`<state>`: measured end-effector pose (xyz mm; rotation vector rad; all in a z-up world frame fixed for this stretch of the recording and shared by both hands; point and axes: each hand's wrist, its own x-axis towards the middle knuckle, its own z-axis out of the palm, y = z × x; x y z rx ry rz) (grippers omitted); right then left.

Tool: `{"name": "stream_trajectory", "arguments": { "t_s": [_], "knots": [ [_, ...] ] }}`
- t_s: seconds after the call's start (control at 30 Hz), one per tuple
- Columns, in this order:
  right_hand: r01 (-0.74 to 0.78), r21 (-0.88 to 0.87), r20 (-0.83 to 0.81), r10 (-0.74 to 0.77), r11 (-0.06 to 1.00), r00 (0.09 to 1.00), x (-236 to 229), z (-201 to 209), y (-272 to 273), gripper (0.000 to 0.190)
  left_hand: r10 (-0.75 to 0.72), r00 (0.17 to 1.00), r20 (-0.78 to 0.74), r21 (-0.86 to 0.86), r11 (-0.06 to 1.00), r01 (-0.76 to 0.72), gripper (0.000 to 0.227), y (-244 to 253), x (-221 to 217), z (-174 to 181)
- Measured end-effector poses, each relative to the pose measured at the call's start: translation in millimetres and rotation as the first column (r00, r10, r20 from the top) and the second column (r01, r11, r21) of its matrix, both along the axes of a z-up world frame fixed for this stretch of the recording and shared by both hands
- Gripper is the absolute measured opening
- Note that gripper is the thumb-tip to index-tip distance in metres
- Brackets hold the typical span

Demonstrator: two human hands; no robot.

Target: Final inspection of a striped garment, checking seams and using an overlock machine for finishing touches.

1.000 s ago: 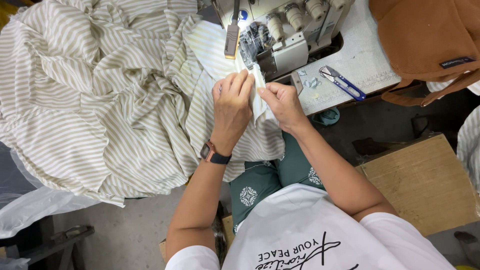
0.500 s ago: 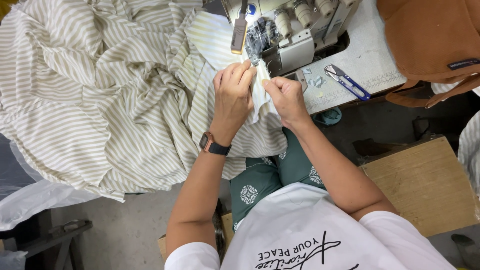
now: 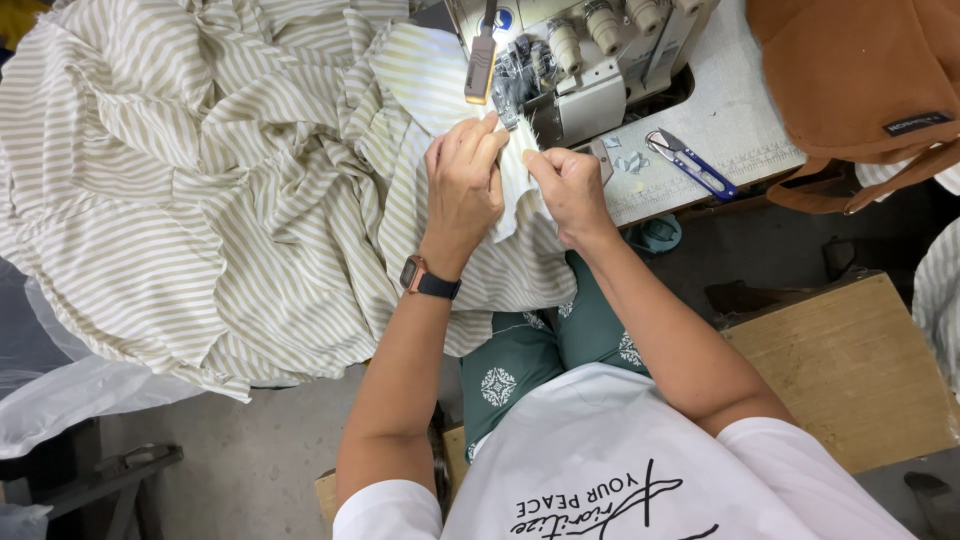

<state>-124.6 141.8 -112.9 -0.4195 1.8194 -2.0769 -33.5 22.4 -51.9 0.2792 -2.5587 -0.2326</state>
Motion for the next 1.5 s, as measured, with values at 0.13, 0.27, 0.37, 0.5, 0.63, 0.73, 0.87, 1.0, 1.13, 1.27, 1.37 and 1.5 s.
{"name": "stream_trajectory", "arguments": {
  "t_s": [0.13,0.27,0.37,0.5,0.63,0.73,0.87,1.0,1.13,1.27,1.37,1.5],
  "knots": [
    [-0.049,-0.020,-0.008,0.048,0.999,0.999,-1,3,9,0.035,0.098,0.995,0.018,-0.129,0.987,-0.095,0.029,0,17,2],
    [-0.285,0.048,0.024,0.284,0.957,0.958,15,51,56,0.019,0.503,0.864,-0.025,-0.085,0.860,-0.503,0.060,8,69,10],
    [-0.411,0.122,0.102,0.400,0.903,0.911,25,28,91,0.022,0.543,0.829,0.133,0.007,0.836,-0.549,0.050,-18,125,-47],
    [-0.467,0.202,0.329,0.389,0.861,0.860,47,-1,118,0.017,0.562,0.824,0.071,-0.053,0.827,-0.560,0.024,-47,154,-27],
    [-0.431,0.084,0.400,0.365,0.898,0.840,60,-113,137,0.022,0.540,0.830,-0.140,-0.143,0.819,-0.556,0.027,-100,130,-21],
    [-0.439,0.036,0.395,0.391,0.898,0.831,86,-46,142,0.012,0.475,0.869,-0.134,-0.230,0.838,-0.494,0.025,-68,101,-11],
    [-0.302,0.221,0.432,0.185,0.927,0.883,93,-76,163,0.014,0.286,0.877,-0.386,-0.299,0.861,-0.412,0.022,43,88,-38],
    [-0.179,0.134,0.531,0.082,0.975,0.843,106,-123,178,0.022,-0.322,0.930,-0.178,-0.217,0.935,0.282,0.025,128,126,-146],
    [-0.189,0.258,0.498,0.037,0.948,0.866,100,-102,184,0.027,-0.294,0.954,-0.062,-0.027,0.956,0.293,0.047,163,139,-161],
    [-0.266,0.216,0.389,0.167,0.939,0.906,106,-107,190,0.023,-0.268,0.960,-0.074,0.052,0.961,0.273,0.030,165,134,-156],
    [-0.310,0.195,0.399,0.213,0.931,0.892,111,-104,194,0.024,-0.277,0.951,-0.135,0.024,0.959,0.283,0.019,163,130,-169],
    [-0.378,0.224,0.341,0.290,0.898,0.894,106,-96,204,0.019,-0.306,0.934,-0.183,-0.042,0.952,0.304,0.011,158,127,-171]
  ]
}}
